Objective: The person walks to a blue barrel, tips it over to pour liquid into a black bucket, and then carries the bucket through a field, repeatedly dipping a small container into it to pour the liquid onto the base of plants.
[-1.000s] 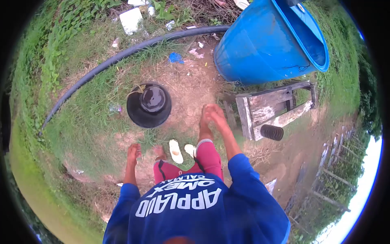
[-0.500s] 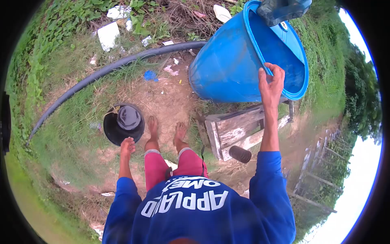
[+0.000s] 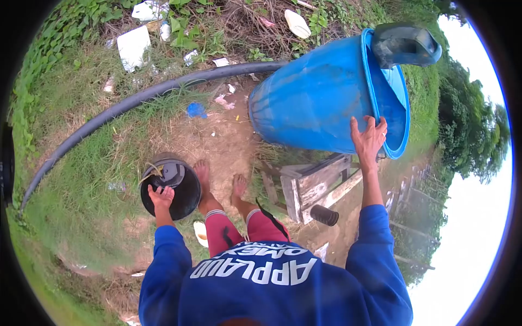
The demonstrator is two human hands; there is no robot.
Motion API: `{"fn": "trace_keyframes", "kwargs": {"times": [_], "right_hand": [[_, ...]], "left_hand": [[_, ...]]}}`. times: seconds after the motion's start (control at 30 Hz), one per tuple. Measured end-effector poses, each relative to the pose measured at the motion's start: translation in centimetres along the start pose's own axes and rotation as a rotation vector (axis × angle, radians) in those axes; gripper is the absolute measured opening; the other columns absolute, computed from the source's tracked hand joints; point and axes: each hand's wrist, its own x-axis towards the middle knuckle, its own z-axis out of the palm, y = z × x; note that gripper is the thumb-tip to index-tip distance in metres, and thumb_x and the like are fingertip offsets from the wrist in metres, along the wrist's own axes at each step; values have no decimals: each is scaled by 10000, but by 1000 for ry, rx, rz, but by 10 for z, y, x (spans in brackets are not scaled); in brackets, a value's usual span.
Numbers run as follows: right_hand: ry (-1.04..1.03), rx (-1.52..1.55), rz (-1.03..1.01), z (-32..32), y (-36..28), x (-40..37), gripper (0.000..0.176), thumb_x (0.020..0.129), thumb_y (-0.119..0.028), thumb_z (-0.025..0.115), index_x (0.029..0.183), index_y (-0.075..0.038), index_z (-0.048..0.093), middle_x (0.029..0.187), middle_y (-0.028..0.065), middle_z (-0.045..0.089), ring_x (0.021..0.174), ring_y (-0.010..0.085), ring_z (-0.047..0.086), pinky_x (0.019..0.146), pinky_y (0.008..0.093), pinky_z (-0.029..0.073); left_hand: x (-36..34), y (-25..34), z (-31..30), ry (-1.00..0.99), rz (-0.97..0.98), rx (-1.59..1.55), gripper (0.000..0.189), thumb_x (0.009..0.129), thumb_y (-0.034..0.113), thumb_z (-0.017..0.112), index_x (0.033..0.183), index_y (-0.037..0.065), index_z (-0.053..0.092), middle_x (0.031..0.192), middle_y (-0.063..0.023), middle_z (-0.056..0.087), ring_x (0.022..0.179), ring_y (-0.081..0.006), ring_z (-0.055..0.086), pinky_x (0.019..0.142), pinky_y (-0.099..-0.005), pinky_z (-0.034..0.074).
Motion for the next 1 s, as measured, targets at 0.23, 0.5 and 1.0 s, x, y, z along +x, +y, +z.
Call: {"fn": "trace_keyframes", "kwargs": {"times": [0.23, 0.5, 1.0], "right_hand": [[24, 47, -24, 2, -4, -3, 468, 775, -422, 729, 1040, -56, 608, 1290, 366, 374, 1219, 498, 377, 999, 542, 345], [-3, 101, 3, -8, -4, 4, 447, 763, -382, 737, 1021, -37, 617, 1251, 353, 430, 1222, 479, 390, 1004, 515, 351], [171, 621, 280, -57, 157, 305, 844, 744, -684, 638, 1225, 8, 598, 1169, 161, 577, 919, 255, 602, 731, 383, 554]], "left_hand": [[31, 31, 37, -23, 18, 72, 706, 938, 558, 405, 1493, 151, 247, 1456, -105, 332, 1287, -289, 396, 1001, -467, 377], [33, 37, 51, 28, 5, 7, 648, 881, 563, 459, 1398, 183, 363, 1360, -69, 382, 1136, -264, 463, 952, -470, 400], [-85, 90, 54, -281, 425, -201, 641, 866, 567, 474, 1274, 74, 471, 1058, -85, 563, 828, -226, 541, 735, -426, 473]]}}
